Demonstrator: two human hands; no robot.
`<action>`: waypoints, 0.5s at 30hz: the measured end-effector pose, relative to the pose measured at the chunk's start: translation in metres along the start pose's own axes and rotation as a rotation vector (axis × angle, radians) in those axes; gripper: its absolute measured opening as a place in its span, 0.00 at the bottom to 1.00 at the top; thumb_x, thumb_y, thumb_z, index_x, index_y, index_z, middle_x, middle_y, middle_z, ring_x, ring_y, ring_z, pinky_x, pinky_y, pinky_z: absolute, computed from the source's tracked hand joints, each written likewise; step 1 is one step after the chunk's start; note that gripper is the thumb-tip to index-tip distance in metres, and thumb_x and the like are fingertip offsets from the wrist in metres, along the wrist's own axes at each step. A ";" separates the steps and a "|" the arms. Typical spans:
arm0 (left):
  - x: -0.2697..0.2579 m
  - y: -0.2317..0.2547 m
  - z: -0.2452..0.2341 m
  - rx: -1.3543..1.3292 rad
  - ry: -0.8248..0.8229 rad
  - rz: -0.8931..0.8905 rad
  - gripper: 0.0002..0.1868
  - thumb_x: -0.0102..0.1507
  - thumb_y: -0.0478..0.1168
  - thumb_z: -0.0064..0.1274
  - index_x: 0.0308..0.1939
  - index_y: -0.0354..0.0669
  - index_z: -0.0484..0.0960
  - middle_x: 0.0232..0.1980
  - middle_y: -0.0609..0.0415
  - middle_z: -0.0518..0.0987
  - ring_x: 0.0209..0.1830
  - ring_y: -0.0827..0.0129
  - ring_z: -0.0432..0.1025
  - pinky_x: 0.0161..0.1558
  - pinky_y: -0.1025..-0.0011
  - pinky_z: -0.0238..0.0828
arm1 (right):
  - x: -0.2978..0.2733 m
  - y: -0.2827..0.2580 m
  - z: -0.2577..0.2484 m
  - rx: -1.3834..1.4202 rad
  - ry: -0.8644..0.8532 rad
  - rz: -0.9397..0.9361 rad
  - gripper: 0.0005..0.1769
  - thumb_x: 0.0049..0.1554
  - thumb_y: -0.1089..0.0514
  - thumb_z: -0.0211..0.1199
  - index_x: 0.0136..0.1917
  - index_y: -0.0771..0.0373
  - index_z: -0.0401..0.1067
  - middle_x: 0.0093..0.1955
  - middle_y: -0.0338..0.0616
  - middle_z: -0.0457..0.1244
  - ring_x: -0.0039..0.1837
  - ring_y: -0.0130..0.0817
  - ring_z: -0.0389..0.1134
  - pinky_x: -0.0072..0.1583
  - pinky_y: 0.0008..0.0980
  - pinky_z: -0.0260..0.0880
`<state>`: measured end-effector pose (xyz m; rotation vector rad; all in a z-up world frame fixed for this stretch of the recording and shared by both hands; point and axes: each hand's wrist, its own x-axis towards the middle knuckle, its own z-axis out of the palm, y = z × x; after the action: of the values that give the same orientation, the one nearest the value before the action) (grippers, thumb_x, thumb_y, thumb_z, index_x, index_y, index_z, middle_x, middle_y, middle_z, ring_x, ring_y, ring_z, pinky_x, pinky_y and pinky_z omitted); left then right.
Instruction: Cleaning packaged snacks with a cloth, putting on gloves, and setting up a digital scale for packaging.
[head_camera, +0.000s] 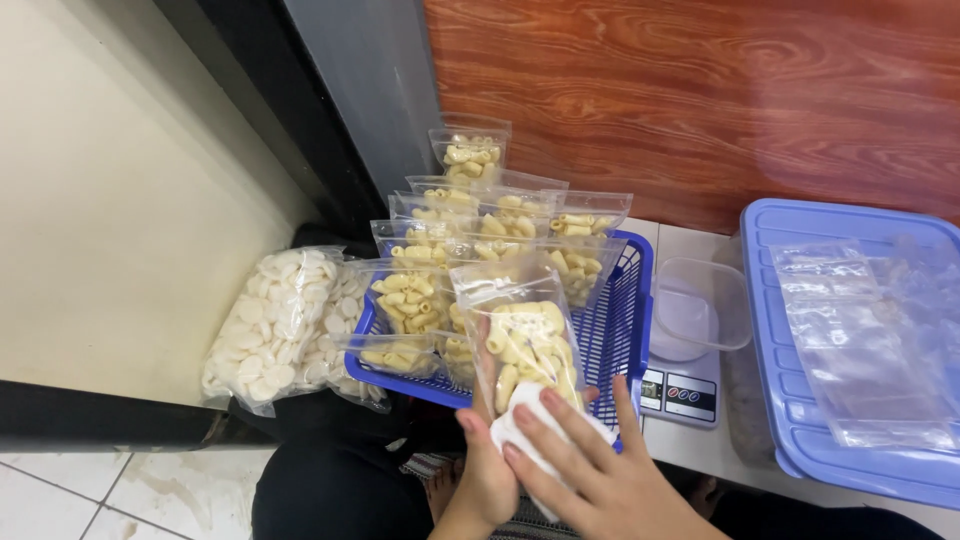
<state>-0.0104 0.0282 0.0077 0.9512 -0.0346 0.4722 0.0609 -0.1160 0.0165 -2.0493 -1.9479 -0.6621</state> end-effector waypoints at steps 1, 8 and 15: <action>-0.003 0.001 -0.003 -0.209 0.011 -0.072 0.48 0.63 0.76 0.24 0.82 0.61 0.37 0.80 0.35 0.56 0.69 0.32 0.66 0.67 0.39 0.65 | 0.001 -0.006 -0.001 -0.079 0.048 -0.055 0.27 0.72 0.44 0.42 0.80 0.52 0.52 0.83 0.48 0.48 0.83 0.49 0.50 0.75 0.78 0.41; 0.006 0.024 0.006 0.071 -0.263 -0.083 0.54 0.65 0.76 0.14 0.80 0.36 0.38 0.85 0.41 0.43 0.86 0.55 0.39 0.82 0.56 0.33 | 0.006 0.033 -0.020 0.220 -0.098 0.128 0.55 0.57 0.18 0.21 0.84 0.52 0.43 0.88 0.49 0.35 0.88 0.49 0.31 0.79 0.70 0.14; -0.003 -0.008 -0.006 -0.328 -0.137 -0.169 0.51 0.64 0.75 0.17 0.81 0.43 0.47 0.81 0.40 0.54 0.82 0.51 0.49 0.79 0.54 0.45 | 0.004 0.014 -0.008 0.198 0.000 0.030 0.45 0.62 0.24 0.40 0.81 0.51 0.52 0.84 0.50 0.45 0.86 0.53 0.41 0.80 0.71 0.26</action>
<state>-0.0111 0.0279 -0.0030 0.6554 -0.1496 0.2346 0.0735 -0.1177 0.0272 -1.9544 -1.8948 -0.4430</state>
